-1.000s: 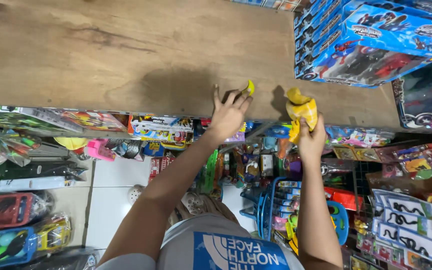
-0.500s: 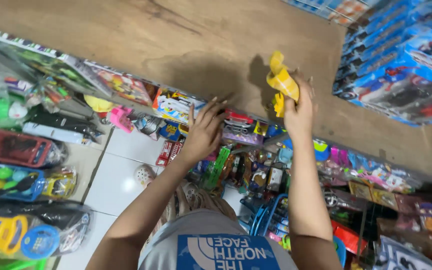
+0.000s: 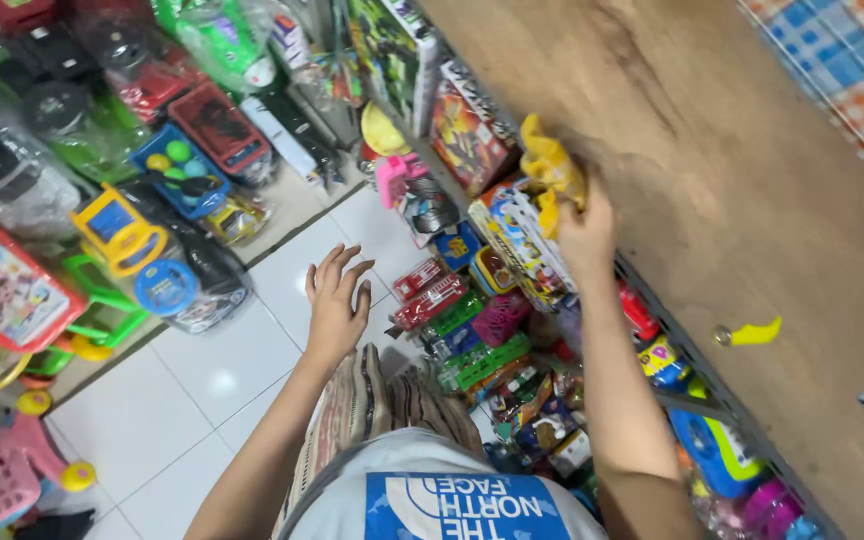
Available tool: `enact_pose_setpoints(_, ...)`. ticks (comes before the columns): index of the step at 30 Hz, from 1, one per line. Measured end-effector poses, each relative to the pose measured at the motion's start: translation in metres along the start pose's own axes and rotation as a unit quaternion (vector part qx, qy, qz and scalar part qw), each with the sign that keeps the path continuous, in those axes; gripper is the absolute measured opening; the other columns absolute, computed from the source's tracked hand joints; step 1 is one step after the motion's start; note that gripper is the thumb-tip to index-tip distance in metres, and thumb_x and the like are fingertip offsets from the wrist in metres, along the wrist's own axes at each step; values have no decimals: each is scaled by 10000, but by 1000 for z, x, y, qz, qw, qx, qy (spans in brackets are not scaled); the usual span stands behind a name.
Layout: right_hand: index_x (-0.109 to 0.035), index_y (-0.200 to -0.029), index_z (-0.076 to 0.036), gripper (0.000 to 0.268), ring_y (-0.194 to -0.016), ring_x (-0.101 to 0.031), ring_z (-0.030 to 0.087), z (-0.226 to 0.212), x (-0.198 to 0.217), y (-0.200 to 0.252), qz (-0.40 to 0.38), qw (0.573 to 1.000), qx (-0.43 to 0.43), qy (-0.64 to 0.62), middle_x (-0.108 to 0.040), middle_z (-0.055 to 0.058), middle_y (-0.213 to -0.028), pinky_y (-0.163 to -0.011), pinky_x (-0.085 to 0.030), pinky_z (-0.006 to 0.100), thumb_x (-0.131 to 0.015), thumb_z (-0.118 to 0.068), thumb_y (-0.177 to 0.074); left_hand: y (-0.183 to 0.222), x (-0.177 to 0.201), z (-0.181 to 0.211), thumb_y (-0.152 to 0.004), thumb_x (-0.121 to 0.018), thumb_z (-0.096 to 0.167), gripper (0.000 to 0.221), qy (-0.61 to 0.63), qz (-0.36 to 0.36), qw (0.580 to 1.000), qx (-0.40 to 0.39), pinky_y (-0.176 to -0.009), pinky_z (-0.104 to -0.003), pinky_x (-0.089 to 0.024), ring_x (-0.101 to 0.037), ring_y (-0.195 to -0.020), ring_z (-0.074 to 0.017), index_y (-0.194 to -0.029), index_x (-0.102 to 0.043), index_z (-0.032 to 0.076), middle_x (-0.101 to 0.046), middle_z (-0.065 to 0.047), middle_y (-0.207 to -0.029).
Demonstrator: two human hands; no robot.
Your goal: Cleaning and wiping toy boxes with a cloth and organizing them on the store shelves.
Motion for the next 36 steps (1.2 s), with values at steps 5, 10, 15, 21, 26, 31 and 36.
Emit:
enact_pose_setpoints(5, -594, -1448, -71, 548, -1377, -493, 402, 34, 30, -79, 101, 959, 76, 254, -603, 207, -1433, -1151, -270, 585, -736, -4, -923, 34, 26, -26, -913, -636, 78, 332, -15, 58, 996, 63, -1214, -580, -185, -367, -1488, -315, -1239, -673, 130, -534, -89, -1462)
enact_pose_setpoints(10, -626, -1373, -157, 472, -1394, -425, 402, 40, 28, -97, 6, 950, 4, 311, -596, 154, -1428, -1092, -129, 744, -770, -147, -923, 70, 49, -48, -948, -638, 97, 298, -10, 108, 988, 112, -1214, -527, -235, -378, -1483, -316, -1242, -676, 122, -534, -96, -1463)
enact_pose_setpoints(15, -662, -1433, -66, 469, -1561, -373, 418, 17, -7, -34, 140, 956, 130, 223, -537, 181, -1605, -1293, -254, 598, -743, -118, -974, 95, 56, -86, -939, -640, 96, 300, -29, 113, 982, 148, -1175, -510, -264, -386, -1464, -326, -1235, -676, 125, -534, -104, -1444)
enact_pose_setpoints(21, -692, -1261, -27, 240, -1506, -438, 414, -64, -111, 38, 37, 987, 125, 94, -568, 184, -1501, -1266, -316, 522, -734, -110, -1040, 96, 68, -107, -931, -643, 95, 347, -19, 111, 982, 150, -1162, -501, -296, -401, -1446, -321, -1278, -648, 116, -542, -96, -1429)
enact_pose_setpoints(26, -686, -1227, -35, 237, -1441, -503, 381, -80, -152, 65, -29, 994, 99, 46, -599, 170, -1433, -1219, -365, 485, -701, -73, -993, 115, 78, -108, -945, -629, 89, 380, -3, 110, 980, 167, -1164, -495, -322, -413, -1443, -326, -1324, -608, 87, -555, -101, -1427)
enact_pose_setpoints(31, -683, -1194, -31, 230, -1349, -573, 352, -85, -183, 59, -84, 989, 123, 23, -645, 160, -1357, -1159, -419, 445, -689, -45, -964, 138, 71, -116, -940, -623, 94, 430, -6, 120, 970, 210, -1160, -481, -324, -417, -1443, -326, -1366, -569, 64, -570, -110, -1431)
enact_pose_setpoints(36, -680, -1199, -35, 184, -1079, -690, 227, -79, -215, 67, -206, 971, 105, -64, -717, 113, -1150, -966, -528, 344, -685, -104, -1029, 166, 53, -100, -931, -602, 88, 541, 61, 159, 942, 288, -1144, -457, -390, -485, -1380, -349, -1452, -465, 40, -620, -139, -1386)
Point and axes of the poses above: each hand's wrist, its own y-axis away from the middle knuckle, its own x-axis out of the back of the hand, z = x × y, the point moved 3 cm from there along -y, towards the middle knuckle
